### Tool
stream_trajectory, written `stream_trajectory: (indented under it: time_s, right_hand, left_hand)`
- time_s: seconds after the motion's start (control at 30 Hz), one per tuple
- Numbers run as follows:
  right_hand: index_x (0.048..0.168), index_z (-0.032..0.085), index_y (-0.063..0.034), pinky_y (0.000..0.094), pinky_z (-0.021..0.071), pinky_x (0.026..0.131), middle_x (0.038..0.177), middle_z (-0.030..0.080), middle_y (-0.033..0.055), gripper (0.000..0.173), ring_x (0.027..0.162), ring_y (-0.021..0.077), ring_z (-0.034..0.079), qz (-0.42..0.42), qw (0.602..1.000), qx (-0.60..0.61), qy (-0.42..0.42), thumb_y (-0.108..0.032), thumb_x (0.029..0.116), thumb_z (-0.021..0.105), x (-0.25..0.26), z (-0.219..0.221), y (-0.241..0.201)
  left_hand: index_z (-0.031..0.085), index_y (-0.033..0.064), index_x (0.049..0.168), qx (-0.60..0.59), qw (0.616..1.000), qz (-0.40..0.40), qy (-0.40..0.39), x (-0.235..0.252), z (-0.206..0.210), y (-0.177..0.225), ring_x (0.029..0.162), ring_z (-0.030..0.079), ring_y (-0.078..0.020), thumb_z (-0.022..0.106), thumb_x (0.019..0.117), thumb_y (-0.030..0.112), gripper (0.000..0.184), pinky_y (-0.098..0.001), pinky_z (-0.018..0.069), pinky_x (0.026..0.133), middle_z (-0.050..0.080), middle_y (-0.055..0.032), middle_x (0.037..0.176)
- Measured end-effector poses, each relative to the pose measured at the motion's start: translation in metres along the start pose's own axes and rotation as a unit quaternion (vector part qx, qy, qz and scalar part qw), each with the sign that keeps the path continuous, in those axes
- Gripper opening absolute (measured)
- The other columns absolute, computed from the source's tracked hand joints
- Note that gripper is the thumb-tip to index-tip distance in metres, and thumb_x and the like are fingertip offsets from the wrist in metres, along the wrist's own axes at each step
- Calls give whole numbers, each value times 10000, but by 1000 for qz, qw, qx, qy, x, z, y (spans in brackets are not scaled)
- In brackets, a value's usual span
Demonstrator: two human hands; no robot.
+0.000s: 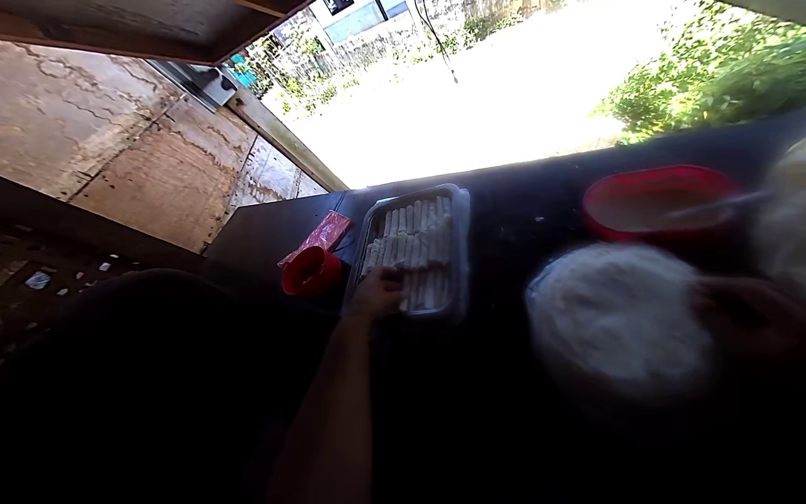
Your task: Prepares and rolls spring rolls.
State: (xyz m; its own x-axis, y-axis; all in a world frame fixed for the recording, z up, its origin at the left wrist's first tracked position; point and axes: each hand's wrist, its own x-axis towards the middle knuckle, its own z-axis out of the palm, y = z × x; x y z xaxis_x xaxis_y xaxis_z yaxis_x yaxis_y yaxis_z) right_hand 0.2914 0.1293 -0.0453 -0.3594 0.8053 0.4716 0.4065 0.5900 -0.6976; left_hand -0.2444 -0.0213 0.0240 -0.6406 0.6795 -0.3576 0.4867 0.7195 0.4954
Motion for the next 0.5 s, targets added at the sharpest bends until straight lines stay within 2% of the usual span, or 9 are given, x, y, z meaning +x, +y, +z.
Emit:
stream_trajectory:
  time_s: [0.1,0.2,0.3,0.4,0.5]
  right_hand:
    - [1200,707,-35,256,543,921,1134,702,154,340,1027,142,670,-5,1000,-5,-1,-299,993,651,1,-1,-1]
    - [1202,709,-41,256,547,917,1134,704,149,340,1027,144,672,-7,1000,-6,0,-305,995,651,1,-1,0]
    - [1203,703,-22,267,548,922,1135,702,169,339,1030,158,676,-11,1000,2,-5,-289,1001,645,2,-1,0]
    - [1201,704,-28,258,547,926,1139,703,160,337,1033,148,675,-9,1000,2,-6,-291,1000,647,1,-2,0]
    - [1204,704,-25,272,543,940,1140,704,166,352,1047,159,674,-8,1000,-2,-7,-305,998,649,1,-2,1]
  left_hand:
    - [528,134,1410,94,996,4,4,-7,-1,12,1090,710,-254,782,884,152,584,-509,548,977,730,-114,1178]
    - [519,138,1416,145,989,-6,7,-14,2,30,1097,708,-273,807,858,163,628,-528,542,981,735,-114,1168]
    - [505,107,1427,152,988,-23,3,-23,2,40,1164,659,-366,764,879,108,606,-594,477,1016,709,-167,1209]
    - [485,144,1441,121,992,-22,2,-12,0,20,1119,701,-301,754,861,118,640,-548,542,966,725,-126,1206]
    - [521,126,1427,61,998,-5,-15,-7,-5,5,1087,698,-287,757,858,103,616,-520,563,911,699,-121,1250]
